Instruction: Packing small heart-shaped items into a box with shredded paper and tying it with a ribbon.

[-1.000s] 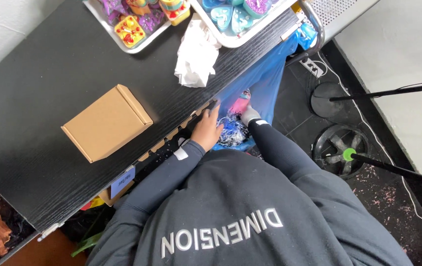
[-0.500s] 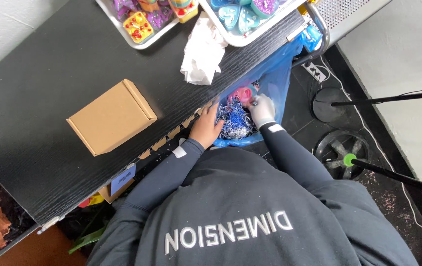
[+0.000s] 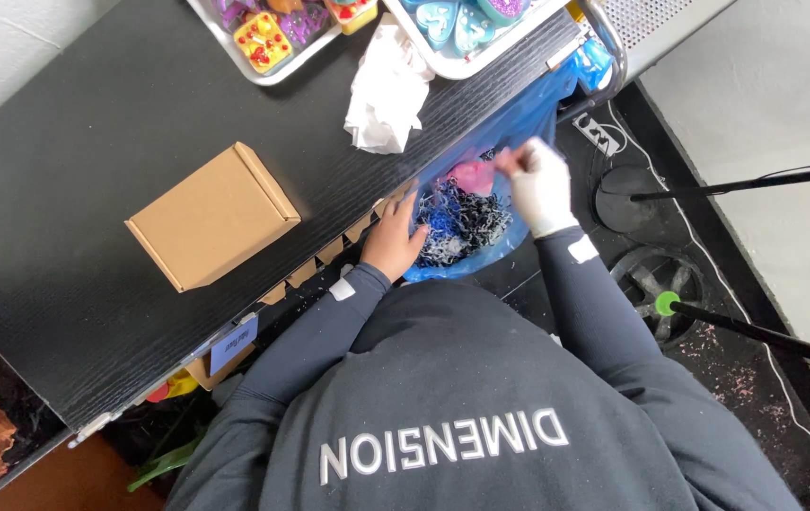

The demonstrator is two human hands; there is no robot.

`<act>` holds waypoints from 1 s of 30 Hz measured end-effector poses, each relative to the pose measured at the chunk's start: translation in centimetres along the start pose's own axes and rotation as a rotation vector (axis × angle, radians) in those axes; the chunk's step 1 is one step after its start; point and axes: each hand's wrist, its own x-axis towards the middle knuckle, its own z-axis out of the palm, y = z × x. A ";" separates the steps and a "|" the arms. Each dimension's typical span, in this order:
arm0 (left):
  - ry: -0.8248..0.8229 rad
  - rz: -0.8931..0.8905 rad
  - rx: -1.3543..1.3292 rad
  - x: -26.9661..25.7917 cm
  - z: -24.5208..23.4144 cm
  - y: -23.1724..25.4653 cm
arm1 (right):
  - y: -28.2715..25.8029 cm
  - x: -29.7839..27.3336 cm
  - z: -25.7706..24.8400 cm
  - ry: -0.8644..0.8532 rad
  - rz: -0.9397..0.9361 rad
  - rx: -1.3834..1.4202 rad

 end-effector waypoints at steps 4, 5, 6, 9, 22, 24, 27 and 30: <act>-0.077 -0.092 0.013 -0.3 -1.0 1.2 | -2.6 -2.2 -2.2 0.102 -0.520 0.777; -0.031 -0.019 0.047 -0.4 -1.0 0.8 | -3.3 -2.7 -2.6 0.048 -0.507 0.804; 0.015 0.055 0.081 -0.5 -0.9 0.4 | -3.9 -3.3 -3.1 -0.006 -0.494 0.832; -0.104 -0.033 0.082 -0.7 -2.5 1.4 | -4.9 -5.7 -3.3 -0.168 -0.354 0.690; -0.163 0.249 -0.354 -6.0 -11.0 9.8 | -13.3 -17.3 -7.8 -0.316 -0.466 0.574; -0.071 0.333 -0.381 -7.7 -14.7 13.7 | -15.3 -18.3 -8.4 -0.412 -0.582 0.237; -0.130 0.444 -0.079 -10.4 -20.2 16.0 | -17.7 -19.2 -8.7 -0.538 -0.649 0.183; -0.358 0.470 0.126 -13.0 -25.3 15.5 | -19.9 -20.1 -8.9 -0.547 -0.640 0.199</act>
